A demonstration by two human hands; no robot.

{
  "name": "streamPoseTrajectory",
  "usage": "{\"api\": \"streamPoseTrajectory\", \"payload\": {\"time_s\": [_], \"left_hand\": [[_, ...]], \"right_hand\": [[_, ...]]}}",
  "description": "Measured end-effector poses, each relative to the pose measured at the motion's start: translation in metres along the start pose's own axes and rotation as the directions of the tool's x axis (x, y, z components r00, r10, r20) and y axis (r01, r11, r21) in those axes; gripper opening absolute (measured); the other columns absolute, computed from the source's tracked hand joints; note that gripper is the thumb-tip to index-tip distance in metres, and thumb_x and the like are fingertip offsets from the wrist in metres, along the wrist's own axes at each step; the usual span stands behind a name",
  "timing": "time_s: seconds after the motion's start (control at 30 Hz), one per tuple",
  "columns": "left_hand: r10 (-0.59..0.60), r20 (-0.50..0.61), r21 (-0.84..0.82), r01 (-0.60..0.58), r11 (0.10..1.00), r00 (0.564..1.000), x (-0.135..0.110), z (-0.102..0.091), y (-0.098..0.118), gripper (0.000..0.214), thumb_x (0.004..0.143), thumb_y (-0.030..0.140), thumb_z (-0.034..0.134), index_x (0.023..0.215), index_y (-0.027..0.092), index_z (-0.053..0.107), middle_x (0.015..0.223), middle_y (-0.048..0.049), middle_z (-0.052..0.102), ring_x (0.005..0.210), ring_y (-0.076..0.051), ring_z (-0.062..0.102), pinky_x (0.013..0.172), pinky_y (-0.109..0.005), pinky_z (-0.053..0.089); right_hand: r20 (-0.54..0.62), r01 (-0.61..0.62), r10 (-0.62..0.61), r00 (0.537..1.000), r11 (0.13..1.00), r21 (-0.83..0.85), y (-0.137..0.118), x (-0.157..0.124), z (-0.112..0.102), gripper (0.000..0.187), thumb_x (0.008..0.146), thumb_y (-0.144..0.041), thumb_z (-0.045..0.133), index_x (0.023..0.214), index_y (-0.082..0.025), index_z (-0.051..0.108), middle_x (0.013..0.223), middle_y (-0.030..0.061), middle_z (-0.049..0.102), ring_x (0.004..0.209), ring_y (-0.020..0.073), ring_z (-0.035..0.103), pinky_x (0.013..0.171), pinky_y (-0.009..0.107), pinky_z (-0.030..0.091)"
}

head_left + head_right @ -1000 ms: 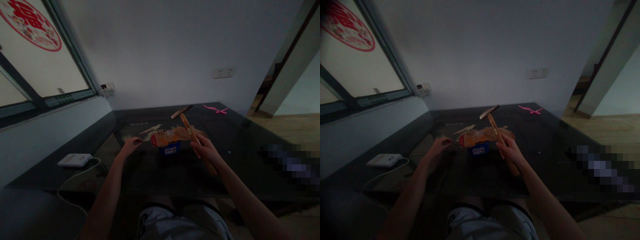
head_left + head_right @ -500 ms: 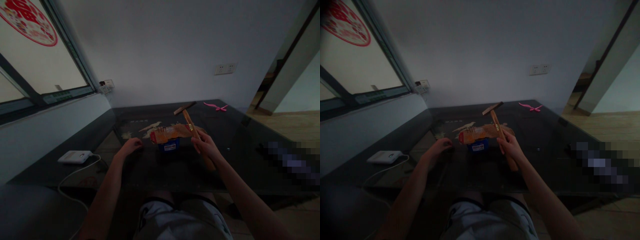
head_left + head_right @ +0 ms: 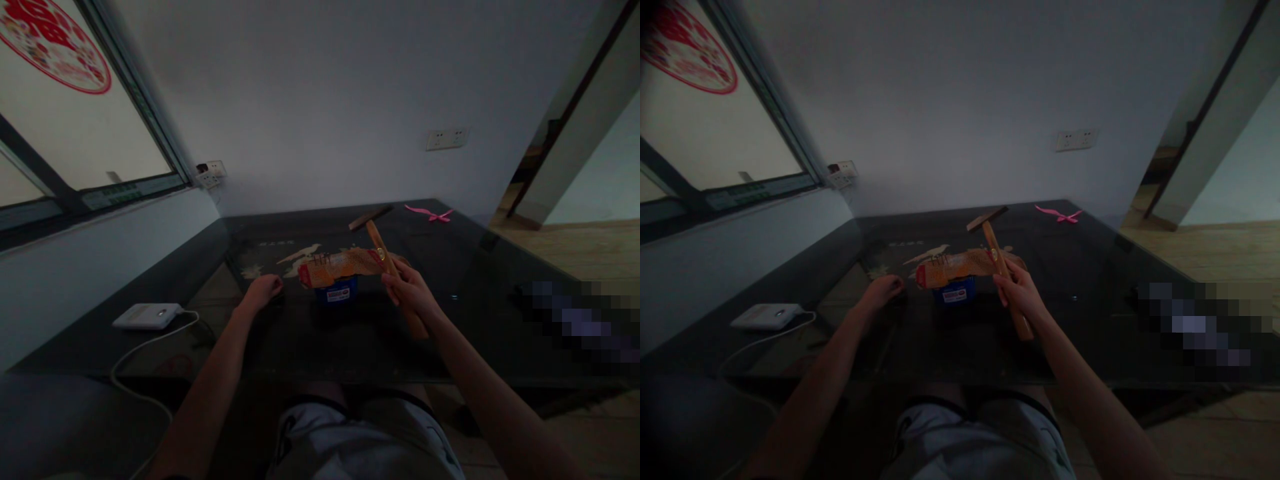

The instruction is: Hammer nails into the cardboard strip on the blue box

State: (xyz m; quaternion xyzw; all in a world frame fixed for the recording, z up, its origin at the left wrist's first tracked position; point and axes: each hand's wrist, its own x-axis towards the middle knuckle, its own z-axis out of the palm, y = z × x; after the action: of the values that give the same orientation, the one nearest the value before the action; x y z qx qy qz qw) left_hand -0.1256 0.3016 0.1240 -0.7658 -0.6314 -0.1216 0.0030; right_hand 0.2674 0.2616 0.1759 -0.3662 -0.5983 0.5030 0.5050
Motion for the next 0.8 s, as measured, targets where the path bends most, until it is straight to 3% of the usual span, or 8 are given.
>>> {"api": "streamPoseTrajectory", "payload": {"time_s": [0.3,0.4,0.5,0.6,0.67,0.8], "left_hand": [[-0.065,-0.149,-0.067,0.056,0.996,0.987,0.003,0.008,-0.010,0.027,0.079,0.019,0.052,0.103,0.018,0.063,0.085,-0.0062,0.068,0.077,-0.018,0.062,0.070,-0.027,0.045],[-0.128,-0.224,-0.133,0.100,0.986,0.966,0.002,0.005,-0.014,0.025,0.076,0.017,0.052,0.096,0.018,0.066,0.085,-0.0067,0.068,0.077,-0.019,0.063,0.072,-0.029,0.047],[-0.201,-0.314,-0.318,0.097,0.943,0.928,0.002,-0.006,-0.008,0.017,0.073,0.019,0.055,0.085,0.019,0.066,0.083,-0.0050,0.069,0.076,-0.018,0.063,0.072,-0.030,0.049],[-0.303,-0.434,-0.539,0.026,0.842,0.848,0.004,-0.027,0.013,0.016,0.072,0.028,0.057,0.082,0.018,0.063,0.079,-0.0042,0.068,0.071,-0.017,0.064,0.069,-0.028,0.051],[-0.333,-0.512,-0.635,-0.087,0.768,0.792,0.007,-0.043,0.036,0.017,0.071,0.031,0.059,0.081,0.017,0.061,0.078,-0.0044,0.067,0.070,-0.016,0.064,0.068,-0.027,0.052],[-0.242,-0.589,-0.671,-0.300,0.678,0.771,0.023,-0.065,0.094,0.016,0.072,0.030,0.062,0.081,0.017,0.059,0.078,-0.0033,0.066,0.070,-0.014,0.064,0.069,-0.026,0.053]], "right_hand": [[0.008,0.003,-0.003,1.000,1.000,-0.006,-0.002,-0.001,0.002,0.064,0.074,-0.033,0.059,0.131,-0.010,0.043,0.048,-0.0093,0.044,0.032,0.0055,0.038,0.031,0.019,0.026],[0.005,0.000,0.000,1.000,1.000,0.009,-0.001,0.000,0.002,0.065,0.074,-0.032,0.059,0.132,-0.009,0.042,0.048,-0.0095,0.045,0.032,0.0056,0.038,0.031,0.019,0.027],[0.001,-0.005,0.005,1.000,1.000,0.001,0.000,0.000,0.001,0.064,0.074,-0.032,0.059,0.132,-0.010,0.042,0.048,-0.0094,0.045,0.032,0.0059,0.038,0.031,0.019,0.027],[0.005,0.001,-0.001,1.000,1.000,-0.007,0.001,0.000,0.001,0.063,0.075,-0.032,0.059,0.132,-0.011,0.042,0.047,-0.0094,0.045,0.031,0.0059,0.038,0.031,0.019,0.027],[0.009,0.003,-0.003,1.000,1.000,-0.010,0.000,0.000,0.002,0.063,0.076,-0.032,0.058,0.133,-0.011,0.042,0.046,-0.0096,0.045,0.031,0.0059,0.038,0.031,0.018,0.026],[0.022,-0.004,0.004,1.000,1.000,-0.010,-0.002,-0.001,0.003,0.063,0.075,-0.031,0.059,0.133,-0.012,0.042,0.048,-0.0096,0.045,0.031,0.0056,0.038,0.031,0.018,0.027]]}}
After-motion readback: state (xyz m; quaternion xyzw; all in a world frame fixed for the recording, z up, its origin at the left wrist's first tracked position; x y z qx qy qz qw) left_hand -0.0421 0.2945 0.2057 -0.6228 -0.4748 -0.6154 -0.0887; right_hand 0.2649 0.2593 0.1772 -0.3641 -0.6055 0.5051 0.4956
